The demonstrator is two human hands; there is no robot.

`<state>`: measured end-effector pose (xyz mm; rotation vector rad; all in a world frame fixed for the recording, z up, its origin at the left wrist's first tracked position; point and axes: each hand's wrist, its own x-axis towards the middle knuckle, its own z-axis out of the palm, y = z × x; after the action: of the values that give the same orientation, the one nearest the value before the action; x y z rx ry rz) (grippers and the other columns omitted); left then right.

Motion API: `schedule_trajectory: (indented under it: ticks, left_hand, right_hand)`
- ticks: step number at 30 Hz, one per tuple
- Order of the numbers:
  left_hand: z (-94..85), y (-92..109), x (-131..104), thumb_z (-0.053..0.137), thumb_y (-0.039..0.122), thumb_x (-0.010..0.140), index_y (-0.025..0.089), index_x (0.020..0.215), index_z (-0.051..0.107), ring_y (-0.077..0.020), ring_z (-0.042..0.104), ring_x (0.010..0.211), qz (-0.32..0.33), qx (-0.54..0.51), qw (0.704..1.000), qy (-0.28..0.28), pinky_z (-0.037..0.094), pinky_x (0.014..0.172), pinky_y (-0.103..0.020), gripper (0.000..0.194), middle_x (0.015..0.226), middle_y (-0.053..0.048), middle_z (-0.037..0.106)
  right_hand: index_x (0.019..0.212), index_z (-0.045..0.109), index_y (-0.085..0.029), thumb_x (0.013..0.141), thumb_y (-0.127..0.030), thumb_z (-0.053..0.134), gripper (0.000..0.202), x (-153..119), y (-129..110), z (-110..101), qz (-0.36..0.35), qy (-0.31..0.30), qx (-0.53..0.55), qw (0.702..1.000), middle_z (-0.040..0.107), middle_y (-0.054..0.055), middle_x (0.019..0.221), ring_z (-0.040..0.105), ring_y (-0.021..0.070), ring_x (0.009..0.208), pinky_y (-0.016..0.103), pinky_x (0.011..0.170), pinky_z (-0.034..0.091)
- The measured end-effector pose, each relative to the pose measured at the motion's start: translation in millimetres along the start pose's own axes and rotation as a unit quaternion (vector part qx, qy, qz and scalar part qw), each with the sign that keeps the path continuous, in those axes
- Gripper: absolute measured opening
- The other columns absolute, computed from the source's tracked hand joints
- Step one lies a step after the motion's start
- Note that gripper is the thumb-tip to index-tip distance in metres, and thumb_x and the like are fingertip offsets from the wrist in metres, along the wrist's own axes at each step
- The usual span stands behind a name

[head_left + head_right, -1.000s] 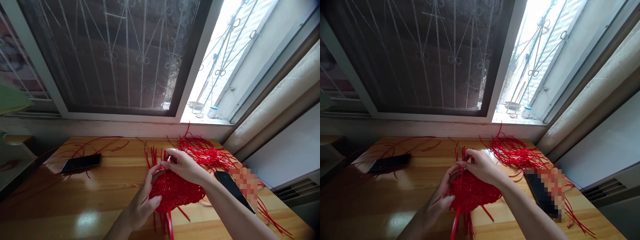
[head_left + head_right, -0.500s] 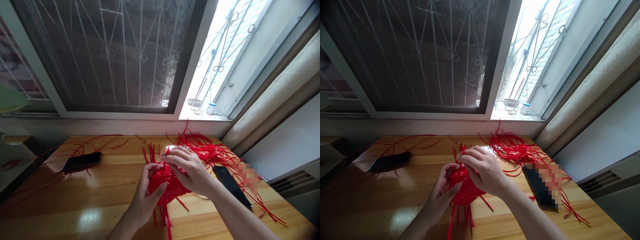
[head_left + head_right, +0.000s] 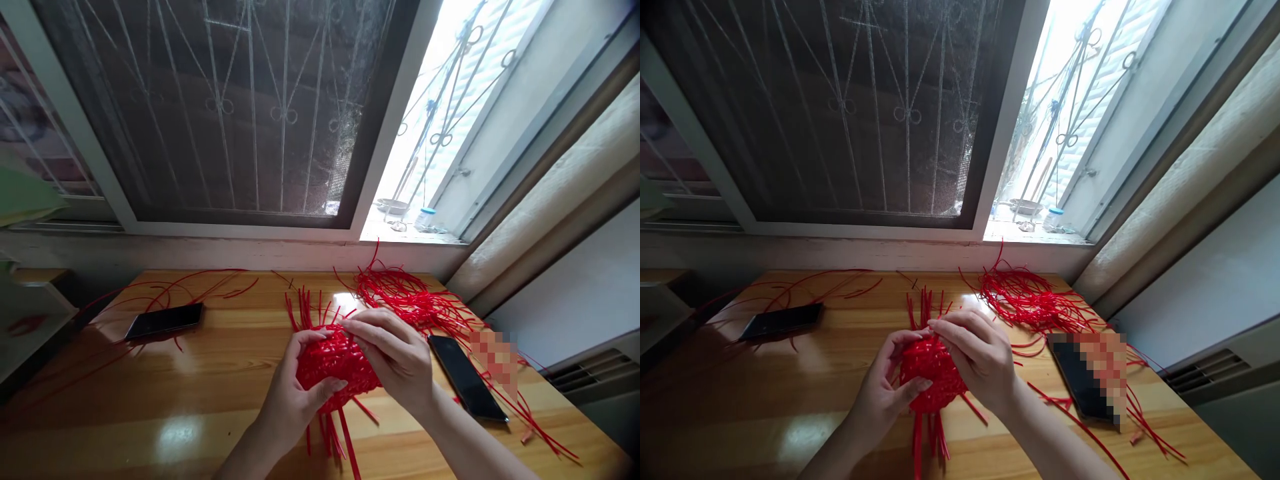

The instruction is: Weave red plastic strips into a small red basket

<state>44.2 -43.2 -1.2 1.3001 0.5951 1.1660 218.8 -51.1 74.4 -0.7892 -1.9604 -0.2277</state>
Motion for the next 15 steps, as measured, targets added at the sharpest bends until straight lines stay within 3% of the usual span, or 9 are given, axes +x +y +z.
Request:
schedule_trajectory:
  ticks: [6,12,15]
  left_hand:
    - [-0.8,-3,2,0.078,0.038,0.076,0.027,0.108,0.059,-0.0214,0.055,0.124,0.019,0.000,1.000,-0.012,0.042,0.106,-0.031,0.039,0.129,-0.005,0.061]
    - [-3.6,0,3,0.081,0.042,0.072,0.027,0.110,0.059,-0.0231,0.056,0.122,0.011,-0.002,1.000,-0.018,0.044,0.103,-0.032,0.046,0.130,-0.006,0.061]
    - [-5.7,1,2,0.076,0.043,0.077,0.028,0.115,0.058,-0.0238,0.054,0.125,0.029,0.023,0.999,-0.033,0.043,0.105,-0.033,0.044,0.133,-0.006,0.059]
  right_hand:
    - [0.093,0.071,-0.020,0.084,0.001,0.057,0.026,-7,-9,2,0.107,-0.005,0.182,0.977,0.071,0.003,0.080,0.066,0.0128,0.072,0.022,0.064,0.055]
    - [0.087,0.071,-0.019,0.089,-0.009,0.059,0.016,-6,1,6,0.119,-0.037,0.189,0.974,0.072,0.004,0.077,0.066,0.0145,0.070,0.026,0.067,0.054]
    - [0.089,0.071,-0.020,0.090,-0.012,0.059,0.015,-5,2,7,0.122,-0.038,0.192,0.973,0.072,0.002,0.076,0.066,0.0130,0.069,0.024,0.066,0.053]
